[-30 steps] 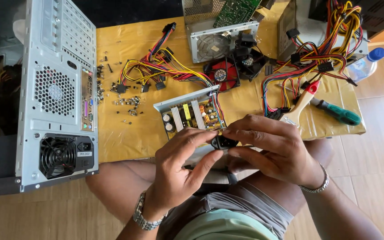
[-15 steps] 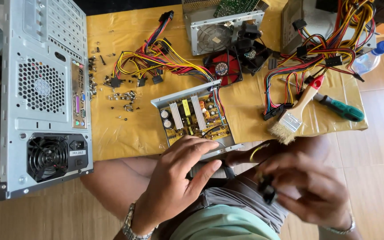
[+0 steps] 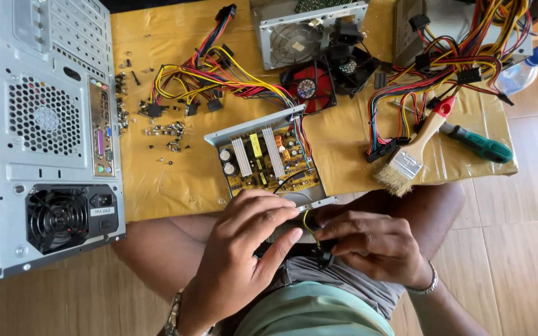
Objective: Disassembling and cleaning a computer power supply unit, including cutting sticker edges, brushing away dust, and removing screws.
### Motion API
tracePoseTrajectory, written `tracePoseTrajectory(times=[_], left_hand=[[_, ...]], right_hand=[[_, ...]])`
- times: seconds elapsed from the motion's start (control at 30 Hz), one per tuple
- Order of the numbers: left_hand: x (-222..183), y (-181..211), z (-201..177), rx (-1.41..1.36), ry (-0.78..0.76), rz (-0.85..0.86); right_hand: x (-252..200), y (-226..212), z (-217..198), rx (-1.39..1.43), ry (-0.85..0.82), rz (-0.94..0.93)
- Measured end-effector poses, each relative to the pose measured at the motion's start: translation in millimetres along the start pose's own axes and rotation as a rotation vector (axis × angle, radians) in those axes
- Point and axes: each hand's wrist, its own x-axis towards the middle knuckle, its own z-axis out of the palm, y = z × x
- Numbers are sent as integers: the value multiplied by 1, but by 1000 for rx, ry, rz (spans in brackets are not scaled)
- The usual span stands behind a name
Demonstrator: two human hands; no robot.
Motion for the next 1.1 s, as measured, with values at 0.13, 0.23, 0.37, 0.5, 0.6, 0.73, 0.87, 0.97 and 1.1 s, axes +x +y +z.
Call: tracePoseTrajectory(times=[0.13, 0.23, 0.37, 0.5, 0.6, 0.73, 0.87, 0.97, 1.1], left_hand=[[-5, -7, 4, 69, -100, -53], [-7, -9, 8, 77, -117, -62], [-5, -12, 14, 102, -156, -79], [-11, -15, 25, 235, -163, -83], [-9, -13, 32, 326, -95, -39], [-7, -15, 40, 372, -68, -15], [-6, -17, 43, 417, -16, 6], [0, -15, 39, 347, -20, 7], [11, -12, 34, 366, 40, 59]], right_hand=[[-3, 6, -7, -12, -15, 73], [-12, 4, -6, -215, 65, 110], [-13, 3, 6, -483, 138, 92], [-3, 2, 10, -476, 142, 15], [0, 4, 12, -549, 180, 31], [-2, 9, 15, -564, 223, -14], [-6, 18, 16, -689, 390, 161], [-9, 27, 10, -473, 295, 276], [0, 30, 5, -463, 336, 204]])
